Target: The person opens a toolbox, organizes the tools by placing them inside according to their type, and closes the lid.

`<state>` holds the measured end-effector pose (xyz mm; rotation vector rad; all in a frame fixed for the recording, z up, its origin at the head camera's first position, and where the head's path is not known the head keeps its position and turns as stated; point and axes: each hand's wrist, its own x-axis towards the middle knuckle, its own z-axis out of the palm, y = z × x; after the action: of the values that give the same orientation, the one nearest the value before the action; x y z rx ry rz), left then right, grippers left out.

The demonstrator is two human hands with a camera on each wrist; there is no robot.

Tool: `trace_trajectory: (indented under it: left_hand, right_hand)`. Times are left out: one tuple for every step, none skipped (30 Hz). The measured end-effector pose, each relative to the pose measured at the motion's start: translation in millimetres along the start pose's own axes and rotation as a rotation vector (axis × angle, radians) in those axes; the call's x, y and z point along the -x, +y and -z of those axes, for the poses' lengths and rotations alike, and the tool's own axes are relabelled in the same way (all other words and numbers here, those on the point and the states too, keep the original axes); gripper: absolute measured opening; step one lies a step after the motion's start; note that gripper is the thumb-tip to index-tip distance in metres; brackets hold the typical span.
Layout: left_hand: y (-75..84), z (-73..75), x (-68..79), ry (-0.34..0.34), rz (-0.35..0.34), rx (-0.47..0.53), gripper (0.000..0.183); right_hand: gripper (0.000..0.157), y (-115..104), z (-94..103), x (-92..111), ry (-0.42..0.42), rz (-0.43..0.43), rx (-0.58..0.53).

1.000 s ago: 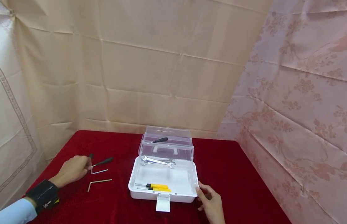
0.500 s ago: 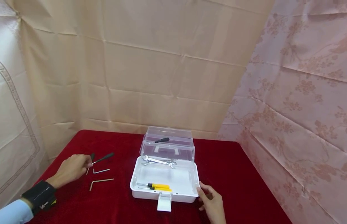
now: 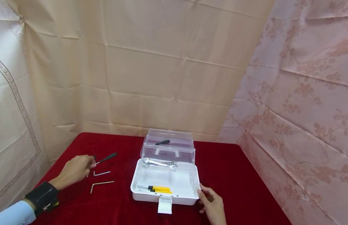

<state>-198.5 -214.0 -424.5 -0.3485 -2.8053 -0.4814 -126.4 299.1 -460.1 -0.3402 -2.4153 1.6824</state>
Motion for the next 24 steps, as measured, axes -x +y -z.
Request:
trace_trajectory:
  left_hand:
    - [0.2,-0.2,-0.1,0.009,-0.006,0.001,0.006]
    - [0.6,-0.2,-0.2,0.016,-0.01,0.004,0.006]
    - [1.1,-0.3,-0.1,0.024,-0.016,0.005,0.006]
    - [1.2,-0.8,-0.1,0.035,-0.023,0.002,0.005]
    - [1.3,-1.2,-0.2,0.048,-0.029,-0.001,0.005]
    - [1.6,-1.6,-0.2,0.058,-0.035,-0.005,0.005]
    - [2.0,-1.9,-0.2,0.07,-0.043,-0.007,0.005]
    - [2.4,-2.0,-0.2,0.079,-0.047,-0.009,0.005]
    - [2.5,-2.3,-0.3,0.088,-0.052,-0.011,0.005]
    - [2.7,-2.2,-0.6,0.097,-0.055,-0.014,0.005]
    - [2.9,-2.1,-0.7,0.099,-0.055,-0.012,0.005]
    - [3.1,-1.9,-0.8,0.101,-0.055,-0.008,0.005]
    - [3.3,-1.7,-1.0,0.103,-0.055,-0.003,0.005]
    - [3.5,-1.5,-1.0,0.104,-0.055,0.003,0.005]
    - [3.7,-1.3,-1.2,0.104,-0.056,0.01,0.004]
    - [4.0,-1.1,-1.4,0.104,-0.058,0.016,0.004]
    - [4.2,-1.2,-1.6,0.106,-0.058,0.022,0.004]
    - [4.5,-1.2,-1.8,0.108,-0.059,0.029,0.004]
    - [4.9,-1.2,-1.9,0.112,-0.061,0.036,0.004]
    - [5.6,-1.3,-2.1,0.12,-0.061,0.041,0.004]
    - [6.3,-1.4,-2.4,0.129,-0.062,0.045,0.004]
    - [7.2,-1.4,-2.6,0.141,-0.064,0.049,0.004]
    - [8.2,-1.5,-2.7,0.151,-0.067,0.054,0.004]
    - [9.3,-1.6,-2.8,0.162,-0.072,0.059,0.004]
  right_hand:
    - [0.055,0.3,-0.2,-0.2,0.001,-0.001,-0.001]
    - [0.055,0.2,-0.3,-0.2,0.002,-0.004,0.002]
    - [0.056,0.2,-0.4,-0.3,0.004,-0.009,0.003]
    - [0.056,0.4,-0.4,-0.4,0.002,-0.011,0.009]
    - [0.057,0.4,-0.4,-0.4,0.001,-0.013,0.012]
    - [0.057,0.4,-0.5,-0.4,0.0,-0.017,0.013]
    - [0.058,0.2,-0.4,-0.4,0.001,-0.021,0.017]
    - [0.059,0.1,-0.3,-0.3,0.001,-0.024,0.02]
    - [0.059,0.1,-0.3,-0.4,0.001,-0.024,0.021]
    - [0.059,0.1,-0.4,-0.4,-0.001,-0.024,0.021]
    - [0.058,-0.1,-0.4,-0.4,-0.001,-0.023,0.02]
    - [0.058,-0.3,-0.4,-0.4,-0.001,-0.022,0.019]
    - [0.057,-0.4,-0.5,-0.4,0.0,-0.022,0.017]
    - [0.057,-0.6,-0.4,-0.3,0.001,-0.022,0.017]
    - [0.056,-0.7,-0.5,-0.3,0.001,-0.022,0.017]
    - [0.056,-0.6,-0.4,-0.3,0.001,-0.022,0.019]
    - [0.057,-0.6,-0.3,-0.4,0.002,-0.023,0.022]
    - [0.057,-0.6,-0.3,-0.4,0.003,-0.025,0.023]
    - [0.057,-0.5,-0.3,-0.5,0.003,-0.027,0.022]
    - [0.057,-0.4,-0.3,-0.6,0.002,-0.029,0.023]
    - [0.057,-0.3,-0.3,-0.6,0.001,-0.031,0.024]
    - [0.057,-0.3,-0.3,-0.7,0.002,-0.033,0.023]
    - [0.057,-0.5,-0.4,-0.7,0.002,-0.035,0.02]
    - [0.057,-0.6,-0.4,-0.7,0.002,-0.035,0.02]
